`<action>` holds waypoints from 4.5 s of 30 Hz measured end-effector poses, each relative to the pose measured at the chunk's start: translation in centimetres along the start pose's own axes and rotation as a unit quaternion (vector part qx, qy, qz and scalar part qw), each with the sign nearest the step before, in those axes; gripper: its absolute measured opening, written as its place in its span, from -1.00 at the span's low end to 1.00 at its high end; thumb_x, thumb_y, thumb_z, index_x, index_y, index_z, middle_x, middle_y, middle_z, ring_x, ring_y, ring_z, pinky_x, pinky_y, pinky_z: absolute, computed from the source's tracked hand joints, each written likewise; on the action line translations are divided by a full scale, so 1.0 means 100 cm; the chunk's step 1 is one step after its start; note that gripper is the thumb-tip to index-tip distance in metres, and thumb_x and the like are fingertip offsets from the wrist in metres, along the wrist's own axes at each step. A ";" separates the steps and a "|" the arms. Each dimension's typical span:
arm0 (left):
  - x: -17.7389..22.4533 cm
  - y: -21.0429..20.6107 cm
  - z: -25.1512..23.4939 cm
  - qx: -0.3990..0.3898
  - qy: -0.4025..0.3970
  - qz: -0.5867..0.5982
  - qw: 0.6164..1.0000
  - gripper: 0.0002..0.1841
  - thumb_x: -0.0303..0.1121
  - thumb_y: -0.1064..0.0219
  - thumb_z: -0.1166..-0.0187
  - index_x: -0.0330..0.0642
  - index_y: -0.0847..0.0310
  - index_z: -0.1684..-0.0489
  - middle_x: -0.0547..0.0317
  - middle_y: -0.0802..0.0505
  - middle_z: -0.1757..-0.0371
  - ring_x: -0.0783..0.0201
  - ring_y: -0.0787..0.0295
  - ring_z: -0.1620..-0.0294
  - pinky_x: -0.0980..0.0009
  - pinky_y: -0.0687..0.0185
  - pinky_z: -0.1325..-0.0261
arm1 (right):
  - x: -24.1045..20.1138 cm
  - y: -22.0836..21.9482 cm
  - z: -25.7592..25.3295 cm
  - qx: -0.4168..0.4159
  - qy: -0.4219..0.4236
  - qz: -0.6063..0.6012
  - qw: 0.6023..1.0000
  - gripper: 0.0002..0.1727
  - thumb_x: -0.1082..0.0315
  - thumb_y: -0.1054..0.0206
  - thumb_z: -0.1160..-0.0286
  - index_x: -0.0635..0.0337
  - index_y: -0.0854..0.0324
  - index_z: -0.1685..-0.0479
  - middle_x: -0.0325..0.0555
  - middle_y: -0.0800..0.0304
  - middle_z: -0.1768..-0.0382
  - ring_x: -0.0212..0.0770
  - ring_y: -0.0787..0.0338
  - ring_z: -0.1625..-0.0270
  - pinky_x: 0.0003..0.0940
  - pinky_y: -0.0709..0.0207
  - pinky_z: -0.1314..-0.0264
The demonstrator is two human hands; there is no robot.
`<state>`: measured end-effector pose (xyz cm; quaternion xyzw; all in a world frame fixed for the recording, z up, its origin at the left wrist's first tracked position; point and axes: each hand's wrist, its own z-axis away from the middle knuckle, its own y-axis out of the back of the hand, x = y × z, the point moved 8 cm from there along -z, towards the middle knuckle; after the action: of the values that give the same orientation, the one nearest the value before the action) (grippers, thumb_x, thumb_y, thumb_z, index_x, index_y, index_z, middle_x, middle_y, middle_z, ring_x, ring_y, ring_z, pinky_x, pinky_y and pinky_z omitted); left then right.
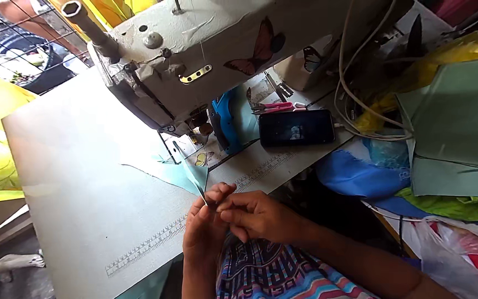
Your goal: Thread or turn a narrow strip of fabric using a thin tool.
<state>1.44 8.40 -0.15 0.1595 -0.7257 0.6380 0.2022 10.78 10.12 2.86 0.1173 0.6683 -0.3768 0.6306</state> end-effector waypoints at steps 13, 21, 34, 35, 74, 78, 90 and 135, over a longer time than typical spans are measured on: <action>0.029 -0.009 0.010 0.088 -0.148 -0.285 0.943 -0.85 -0.23 -0.42 -0.60 0.00 -0.92 0.19 0.26 -0.91 -0.05 0.31 -0.77 -0.31 0.40 -0.60 -0.47 | -0.012 0.002 0.001 0.028 0.046 0.077 0.996 -0.79 0.38 -0.14 -0.79 0.28 -0.66 0.03 -0.45 -0.55 0.57 -0.72 -0.44 0.57 -0.82 -0.31 0.49; 0.031 -0.004 0.012 0.167 -0.162 -0.384 0.894 -0.80 -0.20 -0.37 -0.65 -0.01 -0.92 0.20 0.30 -0.93 -0.07 0.38 -0.80 -0.26 0.43 -0.66 -0.39 | -0.024 0.005 0.011 0.204 0.188 0.398 0.875 -0.73 0.35 -0.19 -0.72 0.30 -0.79 0.12 -0.12 -0.77 0.49 -0.48 -0.67 0.48 -0.70 -0.53 0.34; 0.027 0.008 0.005 0.181 -0.102 -0.229 0.951 -0.90 -0.30 -0.56 -0.42 -0.10 -0.91 0.28 0.16 -0.94 0.06 0.32 -0.87 -0.09 0.37 -0.73 -0.31 | -0.011 0.012 0.013 0.075 0.034 0.198 0.977 -0.76 0.36 -0.09 -0.79 0.28 -0.65 -0.05 -0.37 -0.77 0.36 -0.72 -0.50 0.52 -0.81 -0.36 0.47; 0.027 0.005 0.005 0.169 -0.103 -0.233 0.952 -0.89 -0.28 -0.55 -0.44 -0.09 -0.91 0.27 0.16 -0.94 0.06 0.32 -0.86 -0.11 0.38 -0.71 -0.32 | -0.009 0.013 0.013 0.058 0.021 0.163 0.985 -0.76 0.35 -0.09 -0.81 0.28 -0.65 -0.07 -0.38 -0.77 0.38 -0.71 -0.52 0.54 -0.81 -0.39 0.50; 0.012 0.011 0.017 0.342 -0.065 -0.247 0.904 -0.77 -0.59 -0.27 -0.57 -0.31 -0.80 0.49 -0.01 -0.95 0.30 0.32 -0.93 0.17 0.45 -0.80 -0.04 | -0.018 0.006 0.028 0.260 0.215 0.578 0.743 -0.74 0.37 -0.26 -0.61 0.17 -0.90 0.03 -0.14 -0.58 0.72 -0.23 -0.54 0.70 -0.42 -0.34 0.66; 0.017 0.010 0.016 0.316 -0.047 -0.268 0.909 -0.80 -0.59 -0.30 -0.57 -0.32 -0.84 0.42 0.00 -0.97 0.23 0.32 -0.95 0.10 0.46 -0.81 -0.10 | -0.016 0.007 0.027 0.247 0.207 0.558 0.765 -0.73 0.36 -0.24 -0.61 0.16 -0.89 0.01 -0.15 -0.60 0.71 -0.23 -0.55 0.70 -0.41 -0.34 0.67; 0.025 0.000 0.011 0.197 -0.027 -0.321 0.926 -0.93 -0.42 -0.53 -0.44 -0.19 -0.91 0.38 0.02 -0.98 0.20 0.29 -0.96 0.04 0.43 -0.80 -0.18 | 0.024 0.013 0.016 -0.032 -0.161 -0.189 0.968 -0.80 0.35 -0.07 -0.81 0.12 -0.63 -0.01 -0.55 -0.41 0.71 -0.72 -0.31 0.75 -0.81 -0.21 0.70; 0.027 -0.011 0.015 0.241 -0.124 -0.417 0.867 -0.88 -0.40 -0.37 -0.61 -0.13 -0.82 0.29 0.23 -0.96 0.14 0.42 -0.88 -0.03 0.53 -0.72 -0.21 | -0.023 0.012 0.023 0.219 0.162 0.427 0.862 -0.74 0.33 -0.21 -0.69 0.20 -0.84 0.10 -0.16 -0.79 0.54 -0.36 -0.71 0.54 -0.48 -0.50 0.50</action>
<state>-0.54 6.84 1.98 0.5689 -0.4344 0.6240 0.3134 13.68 10.20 4.79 0.5854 0.5461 -0.1830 0.5706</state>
